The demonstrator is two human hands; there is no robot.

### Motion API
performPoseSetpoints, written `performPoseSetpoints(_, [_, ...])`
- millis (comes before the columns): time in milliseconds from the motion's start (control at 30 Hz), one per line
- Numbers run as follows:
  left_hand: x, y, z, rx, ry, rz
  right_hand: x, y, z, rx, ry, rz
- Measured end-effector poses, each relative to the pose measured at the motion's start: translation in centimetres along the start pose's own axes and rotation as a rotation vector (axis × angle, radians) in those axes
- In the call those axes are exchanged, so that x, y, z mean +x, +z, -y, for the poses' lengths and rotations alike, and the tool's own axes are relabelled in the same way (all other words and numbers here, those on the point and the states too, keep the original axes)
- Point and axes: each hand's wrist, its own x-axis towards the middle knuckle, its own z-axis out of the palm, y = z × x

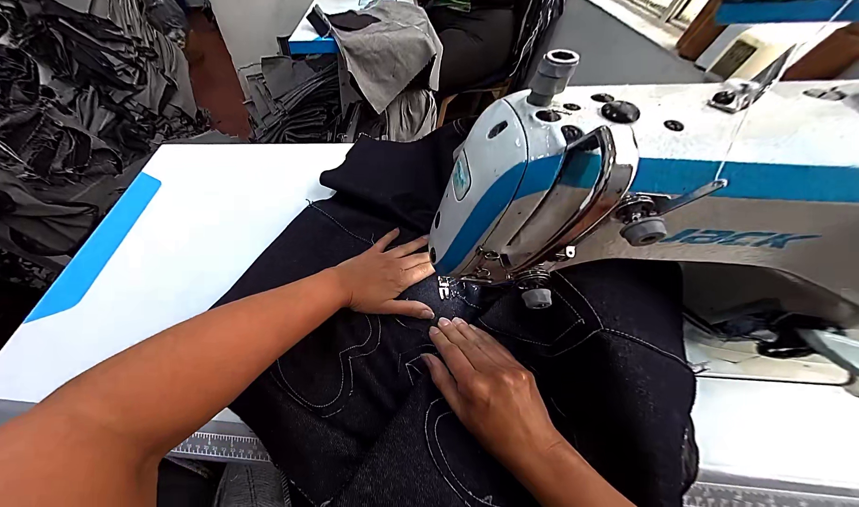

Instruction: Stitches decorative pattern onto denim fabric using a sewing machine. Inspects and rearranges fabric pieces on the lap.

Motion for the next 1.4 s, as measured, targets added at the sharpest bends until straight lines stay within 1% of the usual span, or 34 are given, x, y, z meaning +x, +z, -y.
performPoseSetpoints(267, [0.2,-0.2,-0.1,0.019,-0.122,0.025,0.8,0.0,-1.9,0.034,-0.056,0.037])
performPoseSetpoints(400, [0.0,-0.6,-1.0,0.009,-0.237,0.048,1.2,0.0,-3.4,0.095,-0.103,0.032])
performPoseSetpoints(500, [-0.2,-0.5,-2.1,-0.002,-0.371,0.053,1.6,0.1,-5.5,0.164,-0.170,0.040])
performPoseSetpoints(567, [-0.5,-0.2,-3.5,0.004,-0.505,0.034,2.1,0.1,-7.5,0.220,-0.245,0.056])
performPoseSetpoints(633, [-0.6,0.3,-5.4,0.004,-0.670,-0.003,2.9,0.3,-10.1,0.294,-0.361,0.076])
performPoseSetpoints(700, [-0.3,0.6,-7.0,-0.008,-0.823,-0.002,4.1,0.7,-12.5,0.338,-0.494,0.089])
performPoseSetpoints(767, [-0.1,0.8,-7.9,-0.029,-0.905,-0.006,5.0,1.1,-14.0,0.349,-0.573,0.105])
performPoseSetpoints(800, [-0.1,0.8,-8.0,-0.037,-0.919,0.005,5.2,0.7,-14.0,0.331,-0.567,0.136])
performPoseSetpoints(833, [-0.2,0.5,-8.1,-0.059,-0.919,0.030,5.2,-0.2,-13.4,0.294,-0.523,0.183])
performPoseSetpoints(900, [-0.5,-0.9,-7.6,-0.142,-0.891,0.118,4.6,-3.1,-10.5,0.202,-0.376,0.260])
performPoseSetpoints(933, [-0.7,-1.8,-7.2,-0.174,-0.866,0.152,3.9,-4.6,-8.3,0.191,-0.300,0.260])
performPoseSetpoints(1000, [-0.9,-3.7,-5.9,-0.181,-0.761,0.159,2.6,-6.0,-3.1,0.211,-0.149,0.174])
performPoseSetpoints(1067, [-0.3,-4.8,-3.7,-0.134,-0.525,0.147,2.5,-5.0,1.9,0.236,-0.006,0.147])
performPoseSetpoints(1133, [0.4,-4.0,-0.8,-0.094,-0.209,0.084,3.4,-2.9,5.2,0.252,0.124,0.223])
performPoseSetpoints(1167, [0.5,-3.0,0.6,-0.047,-0.066,0.049,3.8,-1.5,6.2,0.249,0.168,0.255])
performPoseSetpoints(1200, [0.4,-1.9,1.6,-0.013,0.029,0.034,3.9,-0.2,6.8,0.231,0.192,0.272])
performPoseSetpoints(1233, [0.1,-1.1,2.3,-0.013,0.078,0.027,3.5,1.0,7.0,0.196,0.190,0.265])
performPoseSetpoints(1300, [-0.3,-0.4,3.0,-0.030,0.114,0.013,2.5,2.4,6.9,0.105,0.138,0.199])
performPoseSetpoints(1400, [-0.5,-0.4,3.1,-0.046,0.108,0.035,1.8,2.5,6.5,0.093,0.095,0.187])
